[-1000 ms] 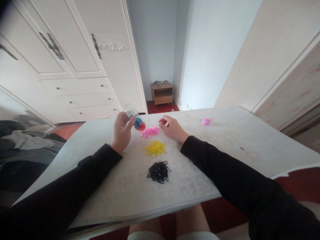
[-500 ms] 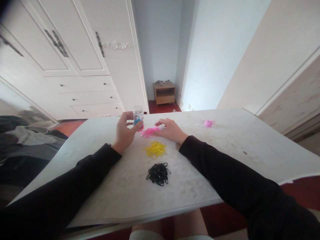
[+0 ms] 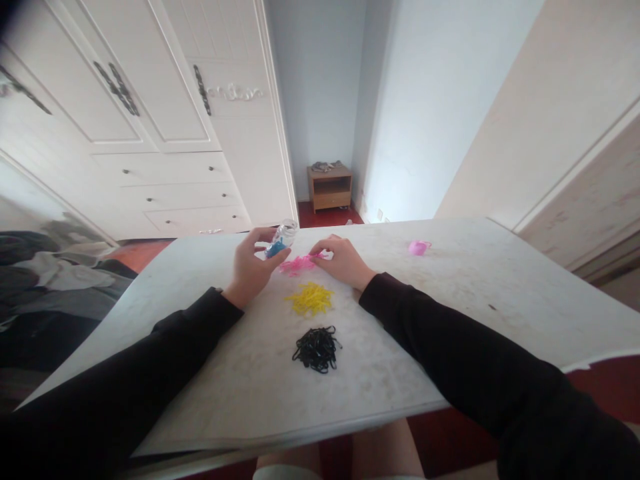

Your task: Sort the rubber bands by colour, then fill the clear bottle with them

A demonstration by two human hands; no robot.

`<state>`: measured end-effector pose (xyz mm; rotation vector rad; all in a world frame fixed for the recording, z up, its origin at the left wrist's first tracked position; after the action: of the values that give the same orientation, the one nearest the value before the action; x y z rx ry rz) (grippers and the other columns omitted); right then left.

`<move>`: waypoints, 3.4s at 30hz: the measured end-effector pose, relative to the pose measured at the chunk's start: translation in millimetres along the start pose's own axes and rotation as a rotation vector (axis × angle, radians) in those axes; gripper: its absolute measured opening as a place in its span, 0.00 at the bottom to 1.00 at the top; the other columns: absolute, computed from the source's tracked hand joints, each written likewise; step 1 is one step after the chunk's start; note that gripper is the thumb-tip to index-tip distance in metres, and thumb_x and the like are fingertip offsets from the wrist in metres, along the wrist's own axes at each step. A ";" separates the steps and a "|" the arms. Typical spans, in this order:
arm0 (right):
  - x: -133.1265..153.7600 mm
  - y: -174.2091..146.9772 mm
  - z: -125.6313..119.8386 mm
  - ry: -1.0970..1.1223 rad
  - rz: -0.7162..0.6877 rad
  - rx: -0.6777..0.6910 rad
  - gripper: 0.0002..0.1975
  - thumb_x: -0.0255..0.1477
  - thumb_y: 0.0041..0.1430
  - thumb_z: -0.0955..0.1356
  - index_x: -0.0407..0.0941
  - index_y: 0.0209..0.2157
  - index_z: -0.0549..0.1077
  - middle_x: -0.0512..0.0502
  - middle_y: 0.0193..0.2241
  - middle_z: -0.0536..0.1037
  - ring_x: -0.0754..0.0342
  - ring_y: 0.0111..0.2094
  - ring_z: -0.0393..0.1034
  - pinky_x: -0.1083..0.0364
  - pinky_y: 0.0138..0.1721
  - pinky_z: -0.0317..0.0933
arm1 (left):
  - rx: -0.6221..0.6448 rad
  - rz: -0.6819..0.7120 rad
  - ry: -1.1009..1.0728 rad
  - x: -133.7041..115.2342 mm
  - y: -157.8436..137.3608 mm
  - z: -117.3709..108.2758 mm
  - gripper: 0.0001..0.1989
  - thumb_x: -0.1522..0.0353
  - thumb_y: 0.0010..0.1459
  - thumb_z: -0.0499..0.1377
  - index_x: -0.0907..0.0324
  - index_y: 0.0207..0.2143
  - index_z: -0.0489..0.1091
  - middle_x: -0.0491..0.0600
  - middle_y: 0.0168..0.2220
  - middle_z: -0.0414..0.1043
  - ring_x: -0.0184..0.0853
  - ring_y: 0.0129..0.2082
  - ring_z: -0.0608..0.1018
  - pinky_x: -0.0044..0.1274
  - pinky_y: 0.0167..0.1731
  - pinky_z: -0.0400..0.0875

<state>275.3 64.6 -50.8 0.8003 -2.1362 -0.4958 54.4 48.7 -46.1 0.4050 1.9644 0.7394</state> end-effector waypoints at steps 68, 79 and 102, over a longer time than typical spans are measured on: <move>23.2 -4.7 -3.6 0.267 0.053 -0.198 0.04 0.32 0.59 0.75 0.48 0.31 0.82 0.48 0.30 0.81 0.52 0.34 0.75 0.50 0.39 0.69 | 0.170 0.101 0.130 -8.4 -8.1 1.8 0.13 0.67 0.54 0.70 0.51 0.43 0.80 0.48 0.39 0.77 0.42 0.44 0.76 0.37 0.48 0.71; 23.3 -5.6 -5.6 0.208 0.043 -0.231 0.05 0.35 0.60 0.75 0.48 0.33 0.81 0.49 0.31 0.81 0.52 0.34 0.75 0.50 0.39 0.70 | 0.162 0.100 0.111 -7.3 -8.7 1.4 0.14 0.69 0.53 0.71 0.52 0.43 0.80 0.49 0.39 0.77 0.41 0.44 0.76 0.37 0.47 0.71; 33.6 -5.8 -8.5 0.129 -0.125 -0.273 0.04 0.24 0.61 0.73 0.47 0.34 0.81 0.48 0.34 0.80 0.53 0.36 0.75 0.51 0.39 0.70 | 0.175 0.091 0.152 -13.3 -8.6 0.1 0.14 0.70 0.55 0.70 0.53 0.45 0.79 0.48 0.40 0.76 0.42 0.46 0.75 0.36 0.48 0.70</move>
<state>267.6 36.7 -30.8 0.7897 -1.8582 -0.7620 61.1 34.8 -42.7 0.5604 2.1738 0.6742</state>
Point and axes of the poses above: each hand's wrist, its own y-axis towards the middle knuckle, its own z-axis out of the palm, x = y × z, the point moved 2 cm from there along y, towards the middle knuckle
